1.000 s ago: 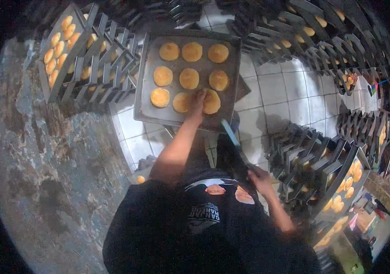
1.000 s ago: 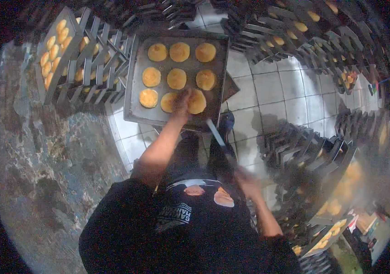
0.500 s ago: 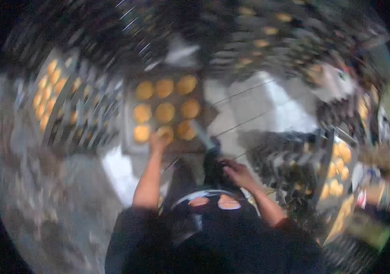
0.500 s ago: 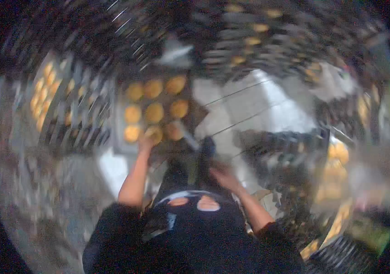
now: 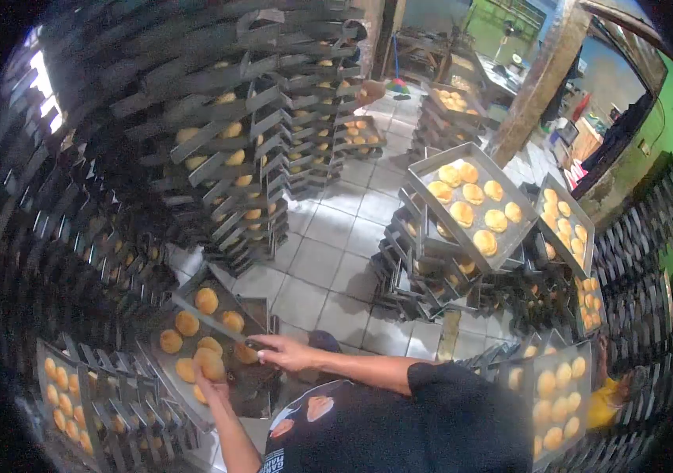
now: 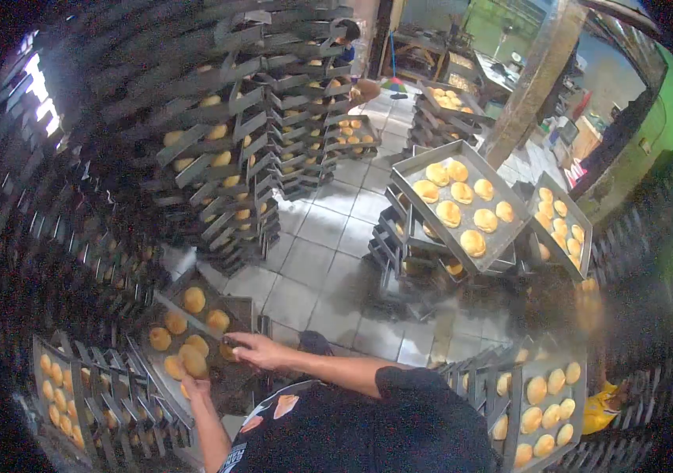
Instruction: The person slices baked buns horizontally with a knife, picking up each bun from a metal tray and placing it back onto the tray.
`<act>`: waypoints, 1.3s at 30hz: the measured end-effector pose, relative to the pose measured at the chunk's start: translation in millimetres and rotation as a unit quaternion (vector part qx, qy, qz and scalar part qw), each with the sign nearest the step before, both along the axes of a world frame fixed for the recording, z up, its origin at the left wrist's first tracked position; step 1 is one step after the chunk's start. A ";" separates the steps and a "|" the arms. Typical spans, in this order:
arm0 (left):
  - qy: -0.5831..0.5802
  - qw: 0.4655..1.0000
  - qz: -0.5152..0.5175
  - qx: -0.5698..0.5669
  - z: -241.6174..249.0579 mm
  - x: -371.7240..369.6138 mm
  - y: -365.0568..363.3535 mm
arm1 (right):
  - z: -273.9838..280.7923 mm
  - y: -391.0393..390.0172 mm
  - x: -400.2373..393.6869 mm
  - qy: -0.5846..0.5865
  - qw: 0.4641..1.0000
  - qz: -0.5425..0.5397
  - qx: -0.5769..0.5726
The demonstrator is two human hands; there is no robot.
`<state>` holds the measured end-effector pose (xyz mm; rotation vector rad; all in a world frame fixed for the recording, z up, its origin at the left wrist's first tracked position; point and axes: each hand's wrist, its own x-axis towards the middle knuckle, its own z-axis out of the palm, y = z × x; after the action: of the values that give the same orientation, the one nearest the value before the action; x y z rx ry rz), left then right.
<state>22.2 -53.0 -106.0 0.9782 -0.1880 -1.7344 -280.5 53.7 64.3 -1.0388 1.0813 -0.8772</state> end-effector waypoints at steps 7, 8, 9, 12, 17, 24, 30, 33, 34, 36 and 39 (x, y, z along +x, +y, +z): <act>0.052 0.987 -0.046 -0.147 114.9 -29.1 -22.0 | -5.9 -15.3 35.7 0.136 0.965 -0.068 -0.212; 0.112 0.985 0.000 -0.131 68.3 -6.2 -38.9 | 29.5 -11.4 30.8 0.220 0.955 -0.048 -0.191; 0.070 0.977 0.025 -0.199 72.7 -13.6 -39.5 | 35.1 -13.7 30.8 0.170 0.970 -0.033 -0.168; 0.085 0.981 0.141 -0.100 88.3 -19.4 -40.1 | 55.0 -10.5 41.0 0.121 0.978 -0.021 -0.171; 0.140 0.957 0.228 -0.108 138.8 -28.1 -25.9 | 60.4 -17.2 51.0 0.177 0.962 0.024 -0.204; 0.128 0.959 0.236 -0.093 146.0 -21.6 -16.7 | 50.0 -24.5 52.6 0.189 0.963 0.066 -0.181; 0.093 0.960 0.253 -0.078 150.7 -26.1 -17.3 | 47.4 -31.1 47.6 0.194 0.967 0.096 -0.133; 0.064 0.969 0.231 -0.056 147.9 -37.0 -15.9 | 40.0 -41.6 48.1 0.194 0.958 0.083 -0.192; 0.065 0.969 0.231 -0.055 147.1 -42.6 -15.0 | 41.7 -47.2 50.6 0.187 0.950 0.069 -0.241; 0.055 0.971 0.227 -0.056 142.3 -50.4 -12.2 | 59.3 -61.0 57.3 0.194 0.961 0.083 -0.180; 0.071 0.966 0.239 -0.071 142.0 -35.7 -18.1 | 62.9 -57.7 53.0 0.202 0.961 0.105 -0.158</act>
<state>-13.5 -71.0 36.0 0.7178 0.0189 -1.3200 -227.4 -4.0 127.2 -1.6214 1.1616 -0.6923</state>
